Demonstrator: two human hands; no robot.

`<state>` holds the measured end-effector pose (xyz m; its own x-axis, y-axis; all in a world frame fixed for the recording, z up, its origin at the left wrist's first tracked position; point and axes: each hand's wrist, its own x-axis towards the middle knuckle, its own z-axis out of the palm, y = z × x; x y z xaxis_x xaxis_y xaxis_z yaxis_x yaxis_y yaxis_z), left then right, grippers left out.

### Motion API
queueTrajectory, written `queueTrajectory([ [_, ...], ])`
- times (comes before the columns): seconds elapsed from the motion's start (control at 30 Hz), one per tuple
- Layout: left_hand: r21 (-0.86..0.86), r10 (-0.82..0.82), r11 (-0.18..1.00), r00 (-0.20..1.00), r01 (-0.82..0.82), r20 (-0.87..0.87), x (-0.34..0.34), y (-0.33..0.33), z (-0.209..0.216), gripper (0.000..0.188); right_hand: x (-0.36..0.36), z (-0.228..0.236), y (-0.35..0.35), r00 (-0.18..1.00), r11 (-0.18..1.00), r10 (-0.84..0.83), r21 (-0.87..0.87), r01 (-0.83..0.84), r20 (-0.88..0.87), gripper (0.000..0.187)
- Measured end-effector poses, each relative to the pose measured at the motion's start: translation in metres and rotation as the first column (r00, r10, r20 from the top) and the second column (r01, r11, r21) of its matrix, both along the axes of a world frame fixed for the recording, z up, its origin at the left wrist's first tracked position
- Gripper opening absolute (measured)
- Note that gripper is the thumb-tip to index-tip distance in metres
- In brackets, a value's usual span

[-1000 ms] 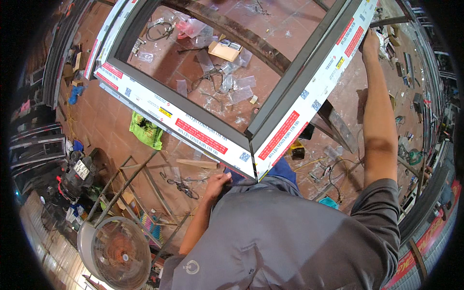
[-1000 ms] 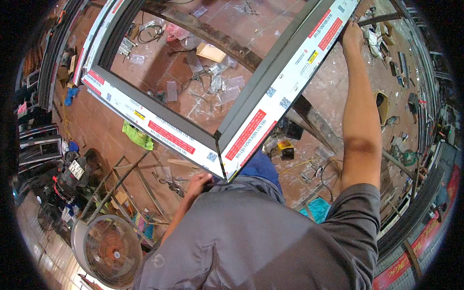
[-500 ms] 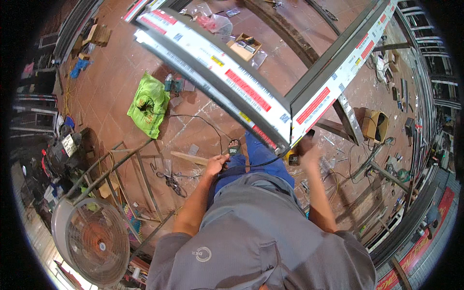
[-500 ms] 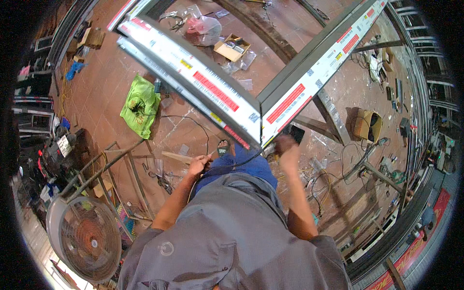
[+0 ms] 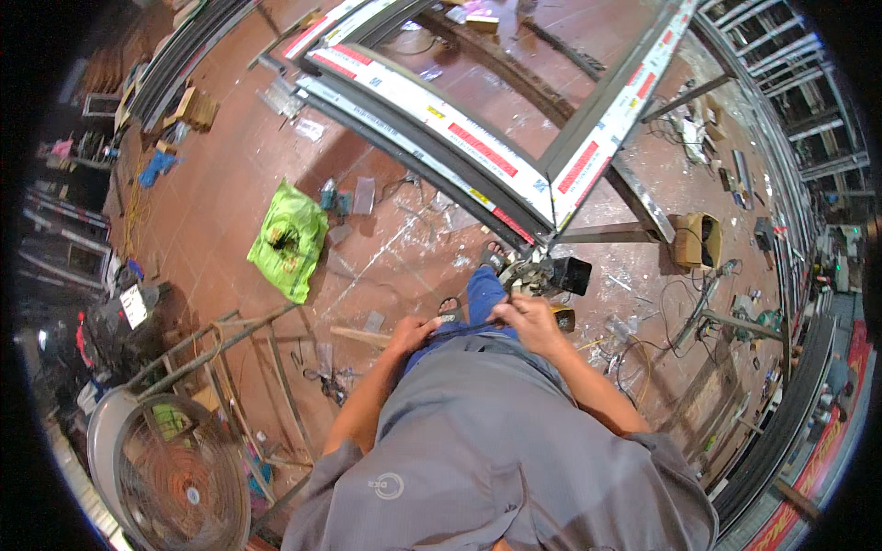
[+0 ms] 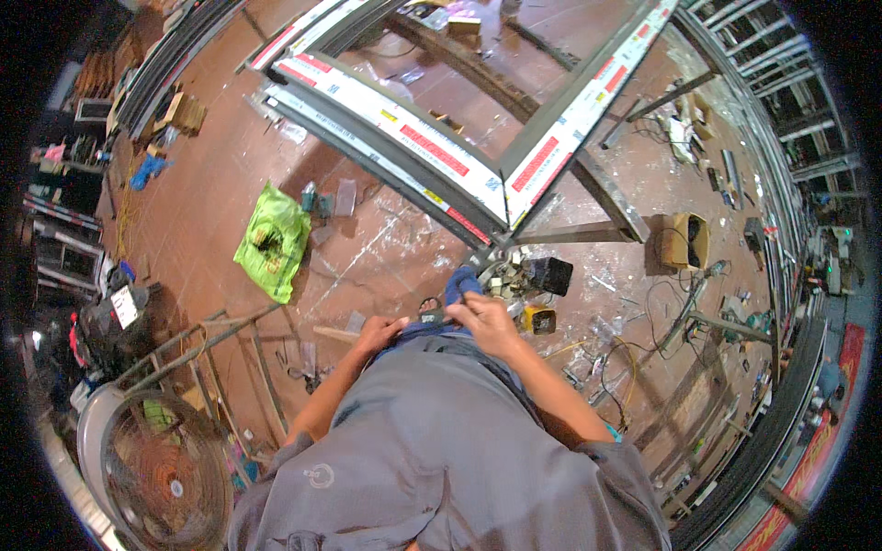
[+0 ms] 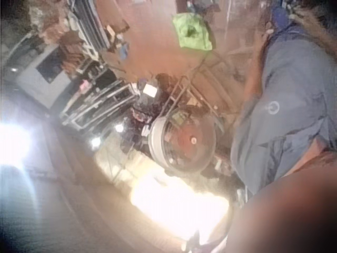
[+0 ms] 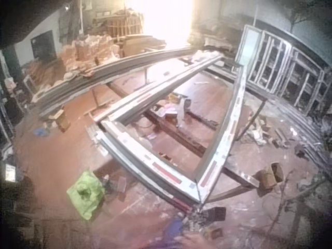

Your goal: The person assembles a window frame by inserting a black rubber seal into the frame's groove. They use scissors to cut the seal to length and press it into place along the frame edges.

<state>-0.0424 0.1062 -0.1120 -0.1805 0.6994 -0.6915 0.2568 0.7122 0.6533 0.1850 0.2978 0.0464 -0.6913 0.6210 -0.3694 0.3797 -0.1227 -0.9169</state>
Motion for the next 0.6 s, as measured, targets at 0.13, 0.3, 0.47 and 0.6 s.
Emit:
queueTrajectory([
  [0.13, 0.003, 0.089, 0.996, 0.989, -0.089, -0.118, -0.024, -0.043, -0.001, 0.066, 0.034, 0.064, 0.026, 0.806, 0.804, -0.570, 0.091, 0.587, -0.160, 0.035],
  [0.3, 0.079, 0.159, 0.984, 0.987, -0.157, -0.022, -0.030, -0.063, 0.028, 0.060, 0.074, 0.111, 0.060, 0.559, 0.632, -0.756, -0.162, 0.758, -0.340, 0.038],
  [0.47, 0.554, -0.018, 0.782, 0.879, -0.284, 0.476, 0.018, 0.007, 0.149, 0.048, 0.069, 0.088, 0.057, 0.520, 0.561, -0.826, -0.416, 0.716, -0.219, 0.035],
  [0.6, 0.618, -0.264, 0.760, 0.775, -0.199, 0.574, 0.060, 0.063, 0.238, 0.039, 0.060, 0.059, 0.043, 0.700, 0.659, -0.710, -0.417, 0.625, -0.073, 0.034],
])
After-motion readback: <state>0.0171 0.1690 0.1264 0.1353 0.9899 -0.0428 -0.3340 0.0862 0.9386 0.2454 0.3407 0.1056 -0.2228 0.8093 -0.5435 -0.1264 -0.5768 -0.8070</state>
